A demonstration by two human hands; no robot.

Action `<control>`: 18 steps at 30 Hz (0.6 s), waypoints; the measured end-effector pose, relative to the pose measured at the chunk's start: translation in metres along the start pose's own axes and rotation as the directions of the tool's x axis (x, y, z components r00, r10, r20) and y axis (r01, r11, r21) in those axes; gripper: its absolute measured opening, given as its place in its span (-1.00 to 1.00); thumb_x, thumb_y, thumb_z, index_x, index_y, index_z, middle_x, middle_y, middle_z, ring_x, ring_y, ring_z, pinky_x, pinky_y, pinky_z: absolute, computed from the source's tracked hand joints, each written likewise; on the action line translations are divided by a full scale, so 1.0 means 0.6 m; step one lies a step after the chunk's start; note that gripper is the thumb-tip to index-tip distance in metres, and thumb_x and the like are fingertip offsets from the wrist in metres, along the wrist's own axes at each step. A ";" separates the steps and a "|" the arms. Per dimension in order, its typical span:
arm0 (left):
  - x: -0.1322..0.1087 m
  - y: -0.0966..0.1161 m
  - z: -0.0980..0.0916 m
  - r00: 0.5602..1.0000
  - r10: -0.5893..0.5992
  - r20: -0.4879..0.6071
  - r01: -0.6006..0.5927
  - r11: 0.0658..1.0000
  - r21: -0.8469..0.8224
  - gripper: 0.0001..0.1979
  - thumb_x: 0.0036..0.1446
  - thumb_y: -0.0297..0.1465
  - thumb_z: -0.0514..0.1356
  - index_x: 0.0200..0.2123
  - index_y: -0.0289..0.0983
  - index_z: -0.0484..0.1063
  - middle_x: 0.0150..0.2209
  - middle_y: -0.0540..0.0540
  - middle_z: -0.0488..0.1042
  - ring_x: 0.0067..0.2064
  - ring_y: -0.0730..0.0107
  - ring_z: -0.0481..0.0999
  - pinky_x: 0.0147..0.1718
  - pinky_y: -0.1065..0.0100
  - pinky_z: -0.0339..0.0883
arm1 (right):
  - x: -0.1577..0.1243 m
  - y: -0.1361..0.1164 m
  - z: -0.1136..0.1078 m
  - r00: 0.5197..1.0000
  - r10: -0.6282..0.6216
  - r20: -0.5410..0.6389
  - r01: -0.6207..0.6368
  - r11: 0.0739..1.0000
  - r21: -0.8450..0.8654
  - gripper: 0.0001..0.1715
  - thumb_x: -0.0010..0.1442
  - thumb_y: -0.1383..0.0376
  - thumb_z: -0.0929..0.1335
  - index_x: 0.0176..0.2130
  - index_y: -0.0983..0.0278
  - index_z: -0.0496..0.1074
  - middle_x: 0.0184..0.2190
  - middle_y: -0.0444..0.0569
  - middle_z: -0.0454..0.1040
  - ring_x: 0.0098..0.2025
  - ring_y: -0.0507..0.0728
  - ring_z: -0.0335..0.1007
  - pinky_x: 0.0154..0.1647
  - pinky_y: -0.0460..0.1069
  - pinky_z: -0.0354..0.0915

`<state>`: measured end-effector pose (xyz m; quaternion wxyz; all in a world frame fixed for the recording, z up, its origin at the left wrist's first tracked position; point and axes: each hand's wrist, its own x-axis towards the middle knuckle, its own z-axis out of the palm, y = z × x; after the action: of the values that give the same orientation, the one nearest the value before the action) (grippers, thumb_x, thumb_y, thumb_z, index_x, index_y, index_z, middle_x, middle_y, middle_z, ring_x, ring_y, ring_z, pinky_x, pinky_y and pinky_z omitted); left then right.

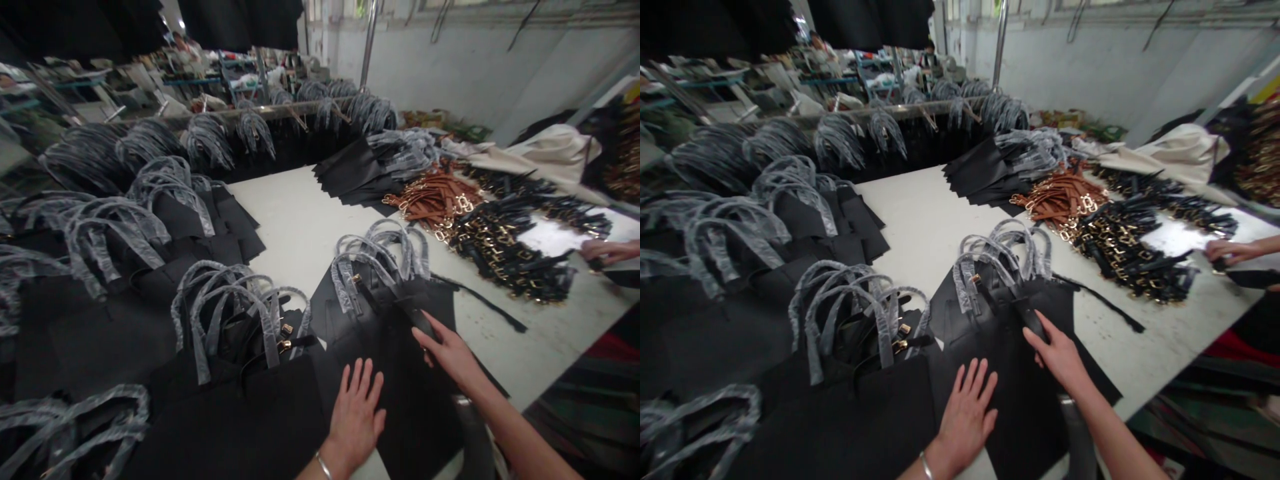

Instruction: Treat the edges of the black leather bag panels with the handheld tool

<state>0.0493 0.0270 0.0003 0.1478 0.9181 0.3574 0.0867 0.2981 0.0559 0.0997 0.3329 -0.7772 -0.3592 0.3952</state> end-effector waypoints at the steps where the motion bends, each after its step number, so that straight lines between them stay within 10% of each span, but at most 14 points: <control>1: -0.006 0.003 0.006 1.000 -0.002 0.002 0.002 1.000 0.002 -0.30 0.25 -0.25 0.09 0.38 -0.11 -0.14 0.43 -0.09 -0.28 0.42 0.08 -0.21 0.31 -0.08 -0.05 | 0.000 -0.002 -0.012 1.000 0.002 -0.029 -0.001 1.000 0.026 -0.13 0.13 -0.03 0.38 0.30 0.23 0.15 -0.56 -0.23 0.37 -0.64 0.01 0.30 -0.58 -0.07 0.27; 8: -0.040 0.021 0.036 0.999 0.035 -0.010 -0.035 0.999 0.023 -0.21 0.18 -0.29 0.15 0.38 -0.15 -0.18 0.42 -0.16 -0.23 0.40 -0.02 -0.13 0.27 -0.11 0.00 | 0.000 0.016 -0.045 0.980 0.150 0.132 -0.162 0.983 0.088 -0.12 0.06 0.01 0.43 0.26 0.29 0.23 -0.64 -0.24 0.33 -0.72 0.02 0.23 -0.72 -0.08 0.15; 18: -0.019 0.007 0.026 0.985 0.115 -0.127 -0.103 0.990 0.097 -0.50 0.30 -0.11 0.02 0.26 -0.10 0.20 0.30 -0.10 0.21 0.27 0.13 0.23 0.18 0.11 0.11 | 0.039 0.013 -0.084 0.983 0.185 -0.006 -0.179 0.956 0.231 -0.32 0.09 0.06 0.43 0.13 0.25 0.32 -0.62 -0.23 0.33 -0.69 0.02 0.23 -0.69 -0.09 0.18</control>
<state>0.0476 0.0132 -0.0136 0.0774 0.9342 0.3192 0.1391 0.3534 0.0591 0.1082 0.3873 -0.7687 -0.2336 0.4523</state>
